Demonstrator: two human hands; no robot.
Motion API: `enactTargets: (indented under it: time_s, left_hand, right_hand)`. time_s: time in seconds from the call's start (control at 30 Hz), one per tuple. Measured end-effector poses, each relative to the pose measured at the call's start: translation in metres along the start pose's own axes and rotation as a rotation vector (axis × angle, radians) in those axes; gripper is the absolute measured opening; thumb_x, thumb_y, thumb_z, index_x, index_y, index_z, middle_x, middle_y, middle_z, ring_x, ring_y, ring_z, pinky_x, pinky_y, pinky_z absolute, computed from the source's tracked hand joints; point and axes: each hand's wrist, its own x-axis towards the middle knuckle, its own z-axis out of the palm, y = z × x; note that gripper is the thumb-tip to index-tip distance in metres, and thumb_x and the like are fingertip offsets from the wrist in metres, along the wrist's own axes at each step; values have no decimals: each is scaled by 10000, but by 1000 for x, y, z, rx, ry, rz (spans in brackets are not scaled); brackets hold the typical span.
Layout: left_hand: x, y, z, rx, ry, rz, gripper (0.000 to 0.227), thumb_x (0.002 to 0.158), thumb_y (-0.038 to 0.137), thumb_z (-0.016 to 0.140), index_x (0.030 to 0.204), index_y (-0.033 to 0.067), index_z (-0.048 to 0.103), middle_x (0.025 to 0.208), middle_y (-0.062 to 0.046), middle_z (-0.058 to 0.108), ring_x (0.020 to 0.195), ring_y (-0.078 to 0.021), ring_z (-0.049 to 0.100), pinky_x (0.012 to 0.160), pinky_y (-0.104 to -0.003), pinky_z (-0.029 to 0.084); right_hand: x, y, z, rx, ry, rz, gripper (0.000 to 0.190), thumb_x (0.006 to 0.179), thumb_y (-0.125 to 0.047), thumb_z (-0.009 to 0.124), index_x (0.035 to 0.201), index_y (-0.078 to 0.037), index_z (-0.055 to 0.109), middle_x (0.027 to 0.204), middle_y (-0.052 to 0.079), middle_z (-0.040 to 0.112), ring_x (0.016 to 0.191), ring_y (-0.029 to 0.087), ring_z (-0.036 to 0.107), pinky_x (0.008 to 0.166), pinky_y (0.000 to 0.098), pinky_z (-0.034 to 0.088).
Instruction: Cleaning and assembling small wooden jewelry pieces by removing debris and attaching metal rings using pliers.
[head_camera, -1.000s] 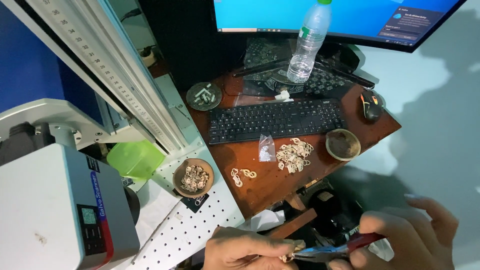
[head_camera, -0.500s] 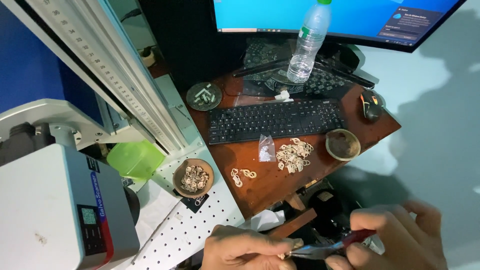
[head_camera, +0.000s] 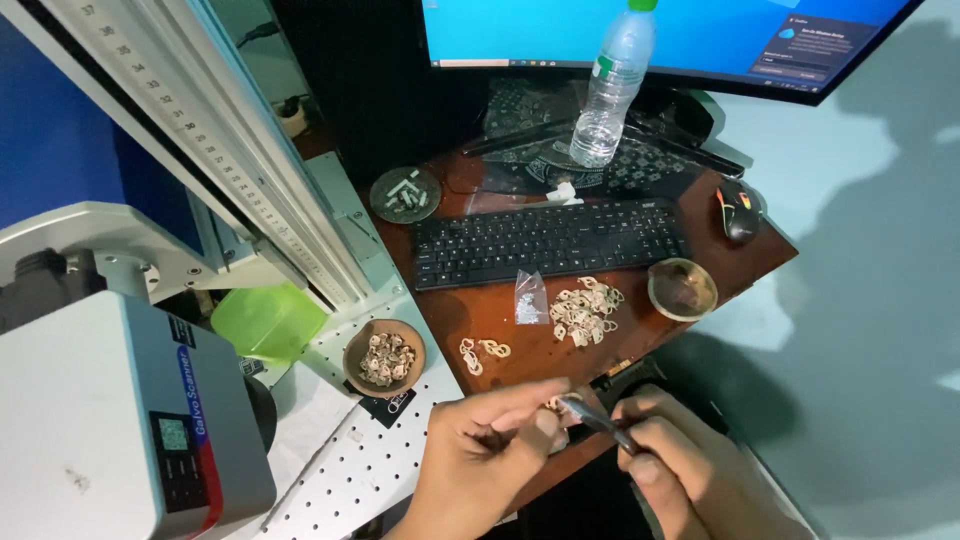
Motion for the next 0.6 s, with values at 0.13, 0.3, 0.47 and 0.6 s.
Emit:
enactTargets:
  time_s: [0.13, 0.3, 0.47, 0.6]
  left_hand:
    - [7, -18, -1, -26, 59, -9, 281, 873, 163, 765, 1104, 15, 827, 1010, -150, 864, 908, -139, 800, 905, -309, 679]
    - [13, -20, 4, -85, 106, -21, 275, 859, 89, 768, 1093, -50, 804, 1010, -178, 857, 919, -181, 823, 914, -321, 679]
    - [16, -28, 2, 28, 159, -41, 279, 841, 137, 796, 1082, 6, 848, 981, -122, 883, 864, -102, 784, 800, -263, 652]
    - [13, -25, 4, -63, 117, -34, 278, 860, 130, 769, 1072, -43, 818, 970, -161, 869, 897, -162, 813, 882, -325, 678]
  right_hand:
    - [1, -5, 10, -20, 19, 262, 571, 935, -592, 371, 862, -207, 786, 1151, -113, 768, 1121, 70, 736, 914, 277, 496]
    - [-13, 56, 41, -28, 253, 7, 272, 879, -368, 532, 832, -213, 750, 1141, -30, 694, 899, 129, 673, 771, 276, 496]
    - [-5, -13, 50, -22, 260, -3, 360, 1009, -349, 381, 1095, -197, 695, 1182, 10, 703, 820, 252, 727, 743, 369, 518]
    - [0, -14, 42, -9, 413, -66, 402, 1013, -388, 362, 984, -145, 681, 1061, 52, 734, 896, 209, 733, 770, 337, 543]
